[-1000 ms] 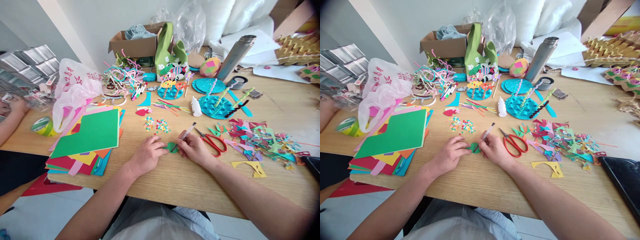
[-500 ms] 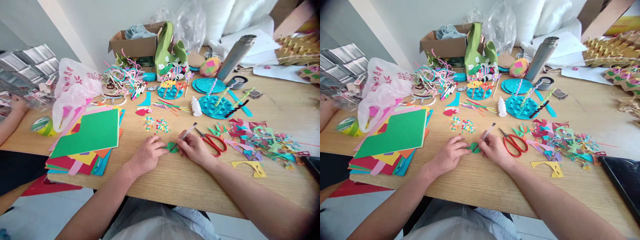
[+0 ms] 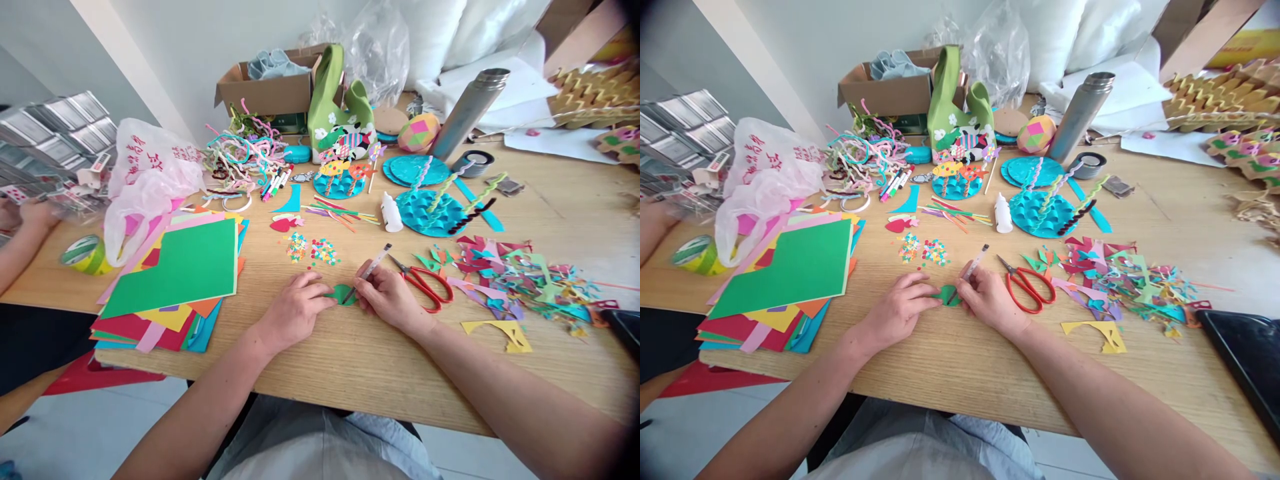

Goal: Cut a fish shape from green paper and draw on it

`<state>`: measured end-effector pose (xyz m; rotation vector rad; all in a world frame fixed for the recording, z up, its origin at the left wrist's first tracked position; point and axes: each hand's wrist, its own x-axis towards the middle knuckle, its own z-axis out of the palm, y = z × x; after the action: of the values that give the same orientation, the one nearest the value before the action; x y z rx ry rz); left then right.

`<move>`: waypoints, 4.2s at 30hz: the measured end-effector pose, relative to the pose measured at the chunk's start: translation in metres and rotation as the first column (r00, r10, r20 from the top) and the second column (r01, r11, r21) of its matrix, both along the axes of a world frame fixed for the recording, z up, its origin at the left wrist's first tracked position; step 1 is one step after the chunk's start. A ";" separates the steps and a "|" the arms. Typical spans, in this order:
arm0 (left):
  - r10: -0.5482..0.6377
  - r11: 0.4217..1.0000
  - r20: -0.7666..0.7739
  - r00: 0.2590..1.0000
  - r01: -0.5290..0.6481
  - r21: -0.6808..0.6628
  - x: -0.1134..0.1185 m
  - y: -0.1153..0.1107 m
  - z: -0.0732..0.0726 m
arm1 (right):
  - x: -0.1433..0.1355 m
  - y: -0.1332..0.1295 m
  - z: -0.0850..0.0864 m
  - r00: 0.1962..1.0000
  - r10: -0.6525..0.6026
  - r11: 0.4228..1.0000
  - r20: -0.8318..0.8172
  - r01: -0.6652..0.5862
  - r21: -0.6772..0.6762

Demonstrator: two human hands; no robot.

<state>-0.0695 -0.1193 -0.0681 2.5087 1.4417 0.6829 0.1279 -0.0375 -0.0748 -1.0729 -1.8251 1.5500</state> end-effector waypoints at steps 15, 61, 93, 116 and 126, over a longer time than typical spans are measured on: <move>-0.005 1.000 0.003 1.000 0.005 0.010 0.000 0.000 0.000 | 0.000 0.000 -0.001 1.000 -0.021 1.000 -0.004 0.021 0.014; -0.014 1.000 -0.063 0.998 0.014 -0.008 0.005 -0.002 0.002 | 0.003 0.001 0.000 1.000 -0.017 0.991 0.001 0.016 0.130; -0.018 1.000 -0.057 0.998 0.018 -0.009 0.005 -0.002 0.003 | 0.003 0.001 0.002 0.999 -0.034 0.985 0.028 0.029 0.169; -0.022 1.000 -0.047 0.999 0.022 -0.001 0.004 -0.001 0.001 | 0.002 0.001 0.004 0.997 -0.068 0.973 0.048 0.056 0.225; -0.021 1.000 -0.053 0.998 0.021 0.002 0.004 -0.002 0.001 | 0.002 0.001 0.006 0.996 -0.077 0.973 0.050 0.065 0.222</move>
<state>-0.0653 -0.1212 -0.0673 2.5584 1.4307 0.6203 0.1294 -0.0364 -0.0692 -1.0751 -1.9234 1.2532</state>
